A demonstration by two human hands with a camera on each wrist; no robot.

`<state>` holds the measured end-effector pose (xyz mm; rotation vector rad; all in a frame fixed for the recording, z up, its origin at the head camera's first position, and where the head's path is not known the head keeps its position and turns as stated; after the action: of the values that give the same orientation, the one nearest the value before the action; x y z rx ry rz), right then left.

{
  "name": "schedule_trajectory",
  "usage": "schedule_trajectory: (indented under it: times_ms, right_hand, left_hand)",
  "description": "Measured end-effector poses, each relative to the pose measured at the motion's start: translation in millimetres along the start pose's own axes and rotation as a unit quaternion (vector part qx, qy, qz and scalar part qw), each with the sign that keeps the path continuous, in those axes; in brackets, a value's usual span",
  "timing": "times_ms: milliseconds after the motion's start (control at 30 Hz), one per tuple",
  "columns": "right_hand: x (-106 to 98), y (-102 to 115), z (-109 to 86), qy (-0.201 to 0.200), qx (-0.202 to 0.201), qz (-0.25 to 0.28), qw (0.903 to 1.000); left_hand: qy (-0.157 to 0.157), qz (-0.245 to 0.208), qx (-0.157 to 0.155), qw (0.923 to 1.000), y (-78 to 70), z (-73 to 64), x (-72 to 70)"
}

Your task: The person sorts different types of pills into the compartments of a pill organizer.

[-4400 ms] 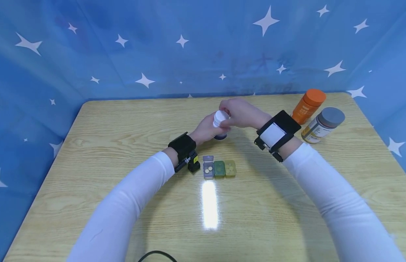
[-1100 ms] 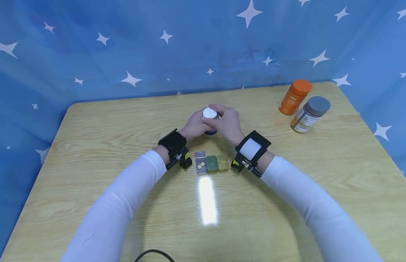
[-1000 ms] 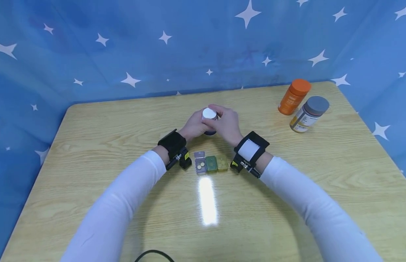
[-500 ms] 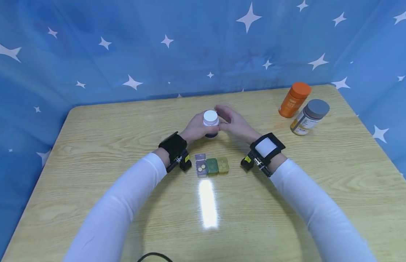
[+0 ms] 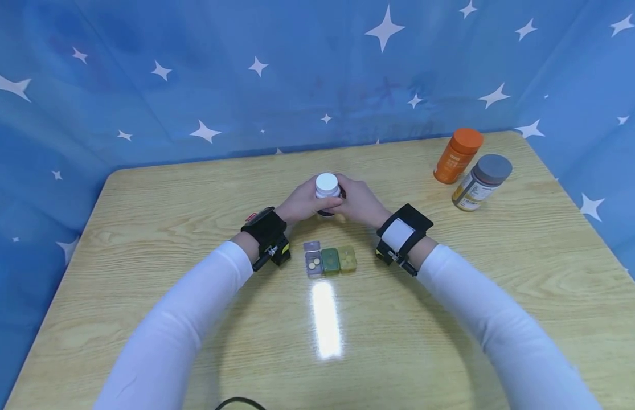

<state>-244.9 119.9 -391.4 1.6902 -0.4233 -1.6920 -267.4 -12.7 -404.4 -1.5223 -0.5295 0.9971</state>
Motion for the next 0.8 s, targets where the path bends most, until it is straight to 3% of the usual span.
schedule_trajectory:
  times_ms: [233, 400, 467, 633, 800]
  right_hand:
    - [0.4, 5.3, 1.5, 0.01, 0.0, -0.002, 1.0]
    - [-0.5, 6.3, 1.9, 0.013, -0.004, 0.009, 0.9999]
    - [-6.5, 6.5, -0.2, 0.001, -0.011, 0.021, 0.9997]
    - [-51.1, 10.7, -22.5, -0.06, -0.024, 0.029, 0.9975]
    - [-115.7, 4.7, -74.2, -0.156, -0.006, -0.013, 0.9876]
  left_hand:
    - [0.009, 0.021, 0.015, 0.9996, -0.3, -1.3, -2.9]
    - [0.005, 0.039, -0.016, 0.9991, -3.4, -8.3, -6.0]
    - [-0.003, 0.066, -0.049, 0.9966, -5.4, -14.7, -9.0]
    - [0.005, 0.15, -0.117, 0.9817, -11.3, -39.3, -19.1]
    - [0.051, 0.203, -0.105, 0.9721, -15.9, -69.7, -24.9]
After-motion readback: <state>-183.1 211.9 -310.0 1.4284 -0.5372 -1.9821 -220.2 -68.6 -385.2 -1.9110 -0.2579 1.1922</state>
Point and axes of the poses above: each hand's wrist, its own z-axis towards the middle knuckle, its own x-axis out of the palm, y = z × x, the point moved 3 cm from there along z, towards the middle knuckle, and after that the axes turned 9 degrees about -y, right-handed, at the moved point
